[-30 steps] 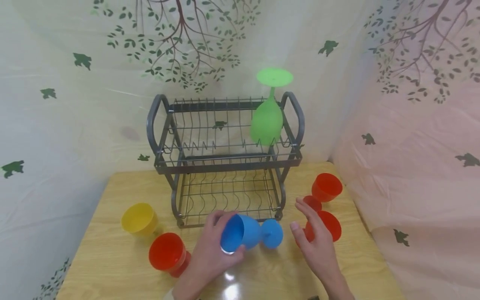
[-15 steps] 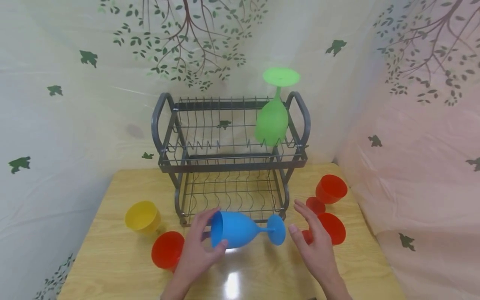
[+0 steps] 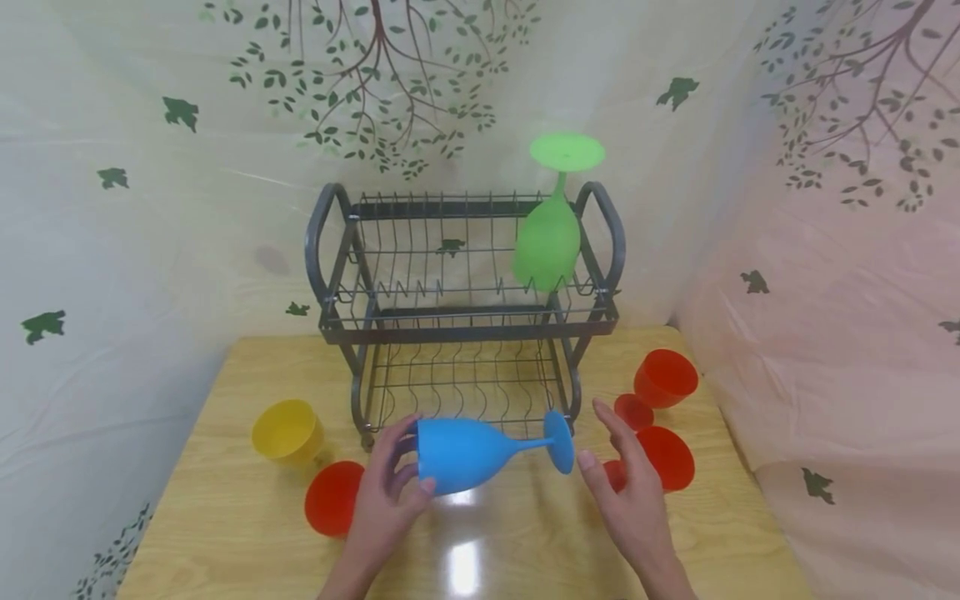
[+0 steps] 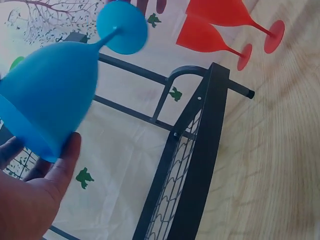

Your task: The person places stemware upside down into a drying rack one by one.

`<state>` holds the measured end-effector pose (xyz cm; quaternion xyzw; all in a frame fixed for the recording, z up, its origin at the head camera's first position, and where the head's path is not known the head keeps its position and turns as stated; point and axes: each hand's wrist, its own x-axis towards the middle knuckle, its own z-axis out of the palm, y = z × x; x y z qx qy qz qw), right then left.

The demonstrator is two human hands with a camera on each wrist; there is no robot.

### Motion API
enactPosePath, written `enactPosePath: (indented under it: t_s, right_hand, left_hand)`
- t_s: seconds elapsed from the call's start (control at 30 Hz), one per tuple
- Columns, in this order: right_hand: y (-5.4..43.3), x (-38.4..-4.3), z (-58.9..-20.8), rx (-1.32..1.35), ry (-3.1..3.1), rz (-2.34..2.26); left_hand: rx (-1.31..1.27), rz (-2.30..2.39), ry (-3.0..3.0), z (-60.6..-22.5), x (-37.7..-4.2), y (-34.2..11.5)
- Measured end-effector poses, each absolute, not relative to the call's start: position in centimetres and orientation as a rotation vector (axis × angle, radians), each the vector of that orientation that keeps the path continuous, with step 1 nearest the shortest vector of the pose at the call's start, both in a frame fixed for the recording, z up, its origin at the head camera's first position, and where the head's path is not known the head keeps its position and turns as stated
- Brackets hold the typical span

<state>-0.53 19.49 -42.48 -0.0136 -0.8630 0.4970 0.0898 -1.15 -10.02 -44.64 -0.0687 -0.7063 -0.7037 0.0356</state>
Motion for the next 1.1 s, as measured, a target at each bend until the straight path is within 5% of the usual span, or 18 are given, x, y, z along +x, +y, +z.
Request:
enactPosePath:
  t_s: [1.1]
  right_hand:
    - [15.1, 1.1, -42.9, -0.095, -2.283, 2.005]
  left_hand:
    - [-0.14, -2.461, -1.823, -44.9, -0.8, -8.0]
